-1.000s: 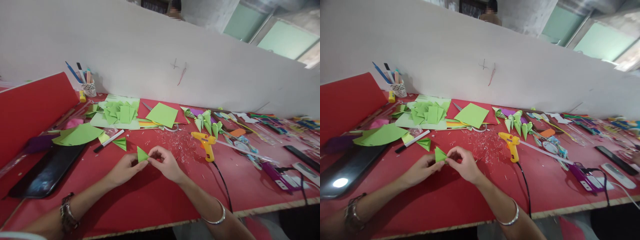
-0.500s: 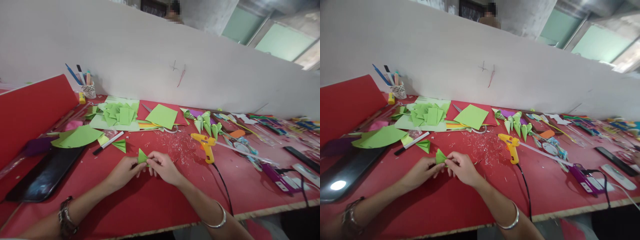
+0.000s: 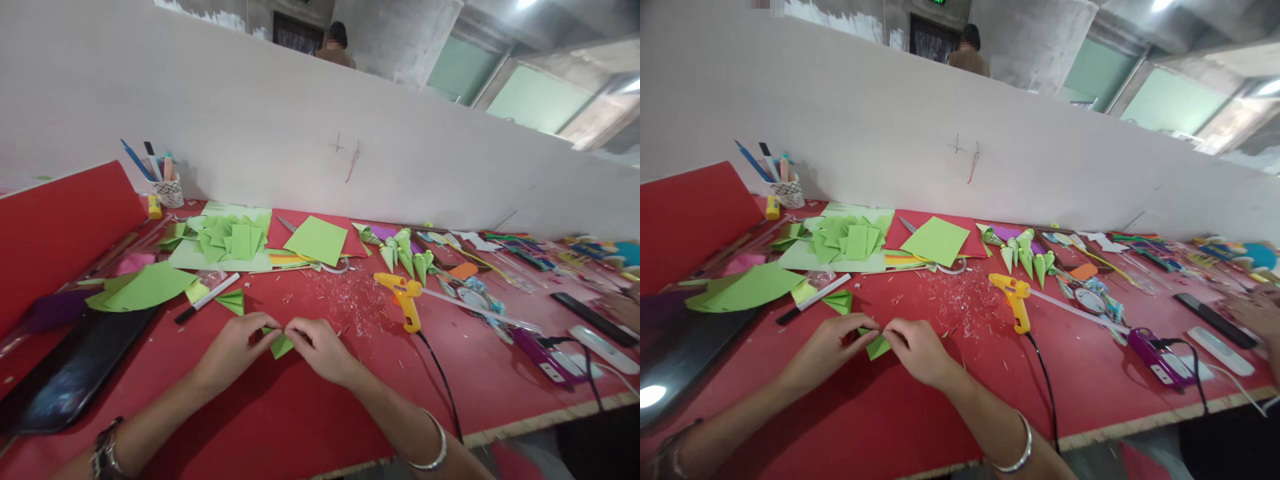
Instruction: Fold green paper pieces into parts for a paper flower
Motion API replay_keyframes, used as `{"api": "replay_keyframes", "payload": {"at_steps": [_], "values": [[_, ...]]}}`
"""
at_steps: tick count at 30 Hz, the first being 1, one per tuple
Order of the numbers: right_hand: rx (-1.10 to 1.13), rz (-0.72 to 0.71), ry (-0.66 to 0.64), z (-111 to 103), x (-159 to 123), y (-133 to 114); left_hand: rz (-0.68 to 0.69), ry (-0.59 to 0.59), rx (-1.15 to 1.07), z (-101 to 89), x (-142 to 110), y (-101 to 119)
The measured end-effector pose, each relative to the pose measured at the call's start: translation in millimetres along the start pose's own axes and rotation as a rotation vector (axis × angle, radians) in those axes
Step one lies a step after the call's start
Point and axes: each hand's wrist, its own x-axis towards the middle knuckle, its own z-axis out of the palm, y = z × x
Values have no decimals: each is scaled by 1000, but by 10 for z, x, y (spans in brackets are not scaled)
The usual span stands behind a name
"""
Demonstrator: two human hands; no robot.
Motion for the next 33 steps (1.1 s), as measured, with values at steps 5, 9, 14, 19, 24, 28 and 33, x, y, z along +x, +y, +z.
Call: {"api": "replay_keyframes", "payload": {"at_steps": [5,9,14,19,24,28,33], "values": [[174,82,133,0,7,23,2,-128,46,52,-16,23],[436,151,152,6,16,45,-67,-174,-34,112,-51,32],[424,176,-35,30,1,65,-120,-159,-73,149,-73,29],[283,145,-47,37,-17,72,-100,-164,-107,137,-70,51],[245,149,-81,42,-22,67,-95,-161,-90,139,-67,93],[235,149,-93,46,-27,51,-108,-117,-64,177,-79,119],[274,172,-79,69,-23,44,-110,-50,12,217,-79,146]]}}
